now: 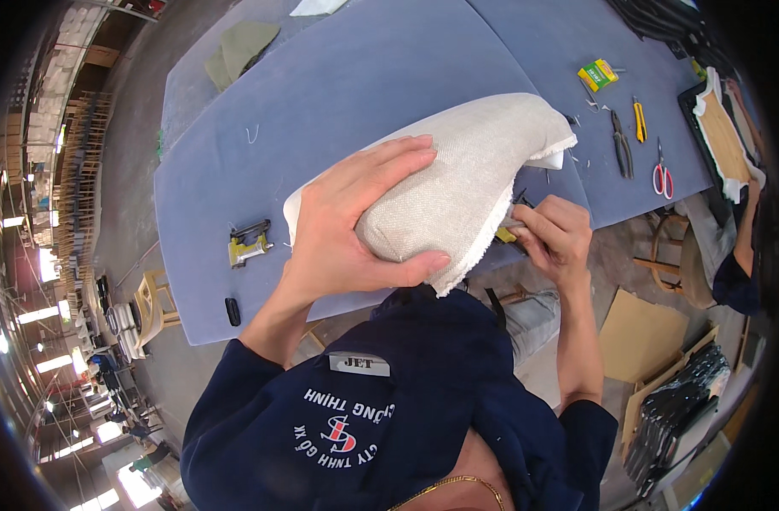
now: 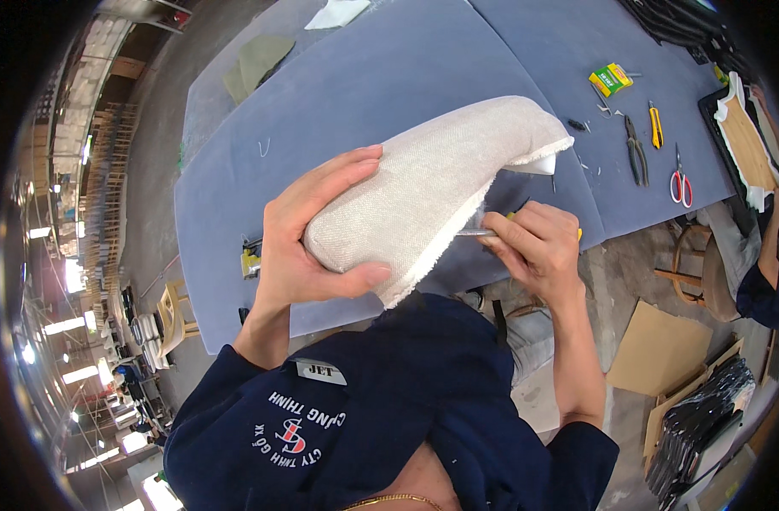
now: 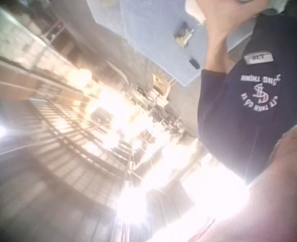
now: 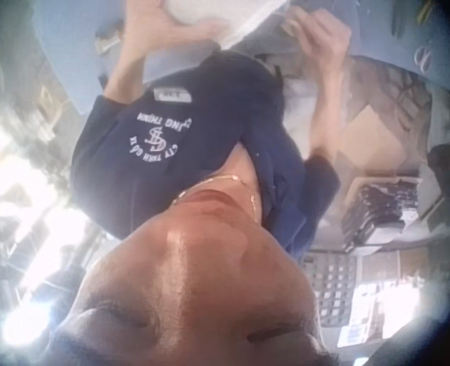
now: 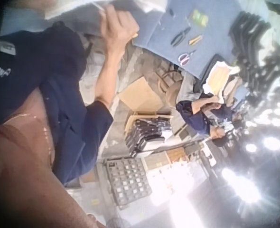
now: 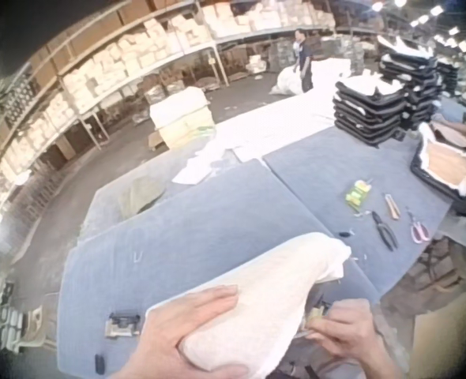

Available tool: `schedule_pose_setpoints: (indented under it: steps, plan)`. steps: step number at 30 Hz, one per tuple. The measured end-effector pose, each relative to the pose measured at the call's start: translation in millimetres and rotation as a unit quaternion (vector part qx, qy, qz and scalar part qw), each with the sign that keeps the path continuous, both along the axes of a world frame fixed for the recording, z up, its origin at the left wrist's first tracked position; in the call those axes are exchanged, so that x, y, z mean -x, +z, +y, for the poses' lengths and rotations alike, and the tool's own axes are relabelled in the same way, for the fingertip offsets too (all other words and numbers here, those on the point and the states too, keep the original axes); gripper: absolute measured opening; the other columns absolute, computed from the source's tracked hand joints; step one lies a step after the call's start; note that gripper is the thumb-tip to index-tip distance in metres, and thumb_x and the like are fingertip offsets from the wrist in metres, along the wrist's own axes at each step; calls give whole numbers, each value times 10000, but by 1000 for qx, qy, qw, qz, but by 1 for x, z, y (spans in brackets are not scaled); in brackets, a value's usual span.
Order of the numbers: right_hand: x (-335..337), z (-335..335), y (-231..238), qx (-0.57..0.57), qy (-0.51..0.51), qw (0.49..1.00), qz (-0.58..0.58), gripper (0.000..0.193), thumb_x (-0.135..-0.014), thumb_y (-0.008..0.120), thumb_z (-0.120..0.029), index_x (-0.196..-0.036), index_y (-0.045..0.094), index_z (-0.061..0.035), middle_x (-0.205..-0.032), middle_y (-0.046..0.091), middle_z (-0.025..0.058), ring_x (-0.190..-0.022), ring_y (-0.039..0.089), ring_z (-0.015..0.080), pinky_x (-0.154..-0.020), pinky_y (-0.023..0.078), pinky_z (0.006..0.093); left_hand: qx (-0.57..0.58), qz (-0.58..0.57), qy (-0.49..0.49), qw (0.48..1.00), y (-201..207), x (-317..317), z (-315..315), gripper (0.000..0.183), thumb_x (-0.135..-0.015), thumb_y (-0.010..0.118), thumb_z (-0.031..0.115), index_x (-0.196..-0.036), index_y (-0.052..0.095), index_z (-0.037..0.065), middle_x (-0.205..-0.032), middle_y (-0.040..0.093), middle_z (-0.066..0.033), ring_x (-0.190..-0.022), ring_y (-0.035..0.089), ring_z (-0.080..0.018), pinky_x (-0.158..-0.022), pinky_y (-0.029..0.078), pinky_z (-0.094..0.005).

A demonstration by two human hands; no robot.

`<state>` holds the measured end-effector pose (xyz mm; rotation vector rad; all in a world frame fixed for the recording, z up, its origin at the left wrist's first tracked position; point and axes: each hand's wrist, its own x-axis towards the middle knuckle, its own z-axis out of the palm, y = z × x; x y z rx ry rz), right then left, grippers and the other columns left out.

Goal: The person uses a staple gun to attach a white fabric cover to a foam cushion, then uses a screwdriver to press and smooth the fabric edges. The person repeatedly adjusts the fabric and staples it in place.

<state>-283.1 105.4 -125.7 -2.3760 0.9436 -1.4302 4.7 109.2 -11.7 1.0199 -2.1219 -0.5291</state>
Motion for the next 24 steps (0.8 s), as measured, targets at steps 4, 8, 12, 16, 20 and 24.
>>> schedule_pose_setpoints:
  steps: [4,8,12,16,20,24]
  plan:
    - [-1,-6,7,6,7,1000,1,249,-740,860,-162,-946,764,-60,-641,561,22,-529,514,191,-487,369,332,8,-8,-4,1000,1,0,-2,755,-634,914,334,-1295,687,49,-1292,717,-138,-1188,698,-332,-1001,547,-404]
    - [0,-9,7,-5,9,1000,1,244,-743,858,-164,-941,763,-59,-639,562,21,-533,520,191,-489,373,330,-5,-9,11,1000,2,3,-3,806,-620,922,334,-1323,671,29,-1296,712,-157,-1186,698,-331,-1014,537,-401]
    - [-3,-7,13,-51,5,999,17,209,-763,847,-148,-934,765,-61,-639,571,28,-538,527,199,-499,386,335,-32,13,35,999,1,2,-2,875,-613,926,328,-1369,635,-2,-1296,710,-173,-1190,695,-324,-1040,520,-398]
    - [12,2,2,-137,-23,990,-8,148,-811,820,-128,-923,770,-47,-642,590,38,-544,525,184,-516,397,330,-42,40,54,997,1,-7,-8,910,-624,917,304,-1411,599,-26,-1305,708,-184,-1186,702,-302,-1039,519,-390]
    - [45,21,-56,-308,-135,939,-70,116,-873,789,-123,-903,772,-13,-646,603,53,-574,528,130,-540,393,296,-75,110,88,987,5,-22,-21,905,-669,881,335,-1434,578,-41,-1320,699,-203,-1176,702,-278,-1018,525,-378]
    - [31,8,-70,-456,-176,831,-264,274,-980,734,-276,-954,769,-5,-715,598,-50,-602,497,53,-538,393,267,-68,117,120,984,-3,-28,-18,869,-761,801,452,-1420,581,-72,-1319,684,-239,-1171,692,-313,-1008,526,-404]
